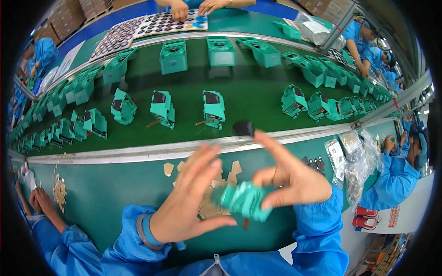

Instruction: The person assembles electronic components by hand, fitting circuit boards into green plastic housings on a production line.

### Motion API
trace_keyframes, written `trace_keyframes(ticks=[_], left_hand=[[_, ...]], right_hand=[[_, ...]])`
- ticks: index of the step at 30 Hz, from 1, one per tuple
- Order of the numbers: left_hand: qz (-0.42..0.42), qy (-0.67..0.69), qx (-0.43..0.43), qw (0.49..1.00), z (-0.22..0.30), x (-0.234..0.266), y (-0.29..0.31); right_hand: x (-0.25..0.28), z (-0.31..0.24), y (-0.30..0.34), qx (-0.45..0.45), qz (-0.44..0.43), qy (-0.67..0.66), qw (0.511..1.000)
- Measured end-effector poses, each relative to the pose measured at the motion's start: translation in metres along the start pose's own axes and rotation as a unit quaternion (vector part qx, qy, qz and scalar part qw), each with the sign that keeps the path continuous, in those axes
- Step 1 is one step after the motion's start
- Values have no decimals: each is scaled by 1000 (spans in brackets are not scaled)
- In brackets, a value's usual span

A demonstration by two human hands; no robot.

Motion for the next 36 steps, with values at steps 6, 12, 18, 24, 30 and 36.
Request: trace_keyframes(ticks=[6,12,18,24,30,36], left_hand=[[-220,312,166,909,13,-2,4],[-126,486,314,806,15,-32,22],[-81,470,280,833,19,-47,23],[-60,492,310,811,21,-54,24],[-28,526,340,779,25,-58,20],[-19,524,345,778,25,-65,22]], right_hand=[[-15,9,10,238,256,160,923],[-33,19,15,270,249,58,928],[-28,35,9,242,250,35,937],[-25,41,7,244,242,52,938],[-21,43,6,237,240,46,940],[-18,47,7,242,249,66,935]])
Point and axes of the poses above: each hand's wrist, its own y-axis away from the middle knuckle, its own x-axis out of the back of the hand, z = x × y, the point moved 2 cm from there along -y, towards the middle knuckle, and after that the axes turned 4 degrees about z, right-handed, at the moved point
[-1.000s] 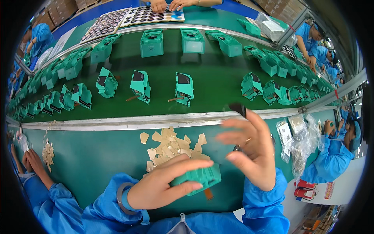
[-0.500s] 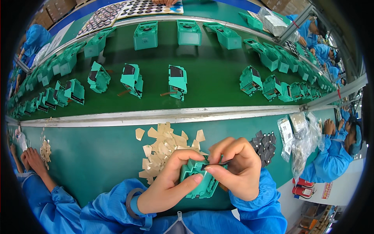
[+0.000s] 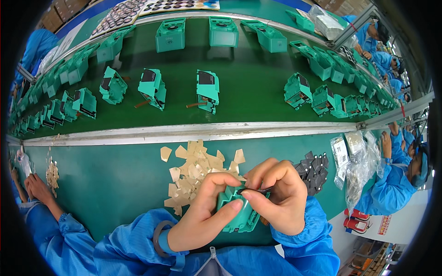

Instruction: The person assembles electronic components by hand, fitting circuit boards into green plastic housings on a production line.

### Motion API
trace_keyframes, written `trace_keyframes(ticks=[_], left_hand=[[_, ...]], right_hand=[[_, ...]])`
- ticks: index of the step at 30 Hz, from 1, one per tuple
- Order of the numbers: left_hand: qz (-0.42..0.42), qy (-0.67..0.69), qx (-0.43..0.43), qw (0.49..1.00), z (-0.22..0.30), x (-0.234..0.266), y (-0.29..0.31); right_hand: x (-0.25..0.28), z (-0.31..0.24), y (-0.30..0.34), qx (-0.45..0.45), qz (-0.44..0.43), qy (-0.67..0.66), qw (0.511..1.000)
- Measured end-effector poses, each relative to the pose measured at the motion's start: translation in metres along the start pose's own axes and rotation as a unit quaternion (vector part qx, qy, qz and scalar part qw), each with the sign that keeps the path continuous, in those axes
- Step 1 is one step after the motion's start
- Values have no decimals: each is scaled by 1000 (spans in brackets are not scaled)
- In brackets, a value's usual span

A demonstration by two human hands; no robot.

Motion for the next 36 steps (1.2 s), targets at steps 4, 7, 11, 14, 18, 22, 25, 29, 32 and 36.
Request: trace_keyframes(ticks=[4,7,11,14,18,22,25,29,32,36], left_hand=[[0,-8,-7,1000,-3,-1,-2],[11,-18,-16,1000,-3,-5,-4],[14,-39,-27,999,-6,-3,-7],[14,-41,-23,999,-6,-6,-8],[12,-58,-32,998,-9,-7,-10],[17,-79,-40,996,-12,-6,-11],[16,-75,-40,996,-15,-4,-13],[2,-86,-75,994,-14,-5,-14],[20,-51,-74,996,-15,-5,-15],[1,-185,-215,959,-23,9,-17]], right_hand=[[3,2,0,11,1,14,1000],[5,3,0,19,2,20,1000],[7,5,0,32,-5,40,999],[9,3,1,55,-2,50,997],[10,5,1,77,2,74,994],[12,8,1,82,7,82,993],[14,9,1,84,8,96,992],[15,6,1,83,9,95,992],[19,4,2,90,-13,106,990],[18,0,5,85,-6,74,994]])
Point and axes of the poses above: each hand's wrist, its own y-axis away from the middle knuckle, its own x-axis out of the back of the hand, z = x × y, the point moved 2 cm from there along -y, towards the middle knuckle, and after that the axes turned 4 degrees about z, right-handed, at the moved point
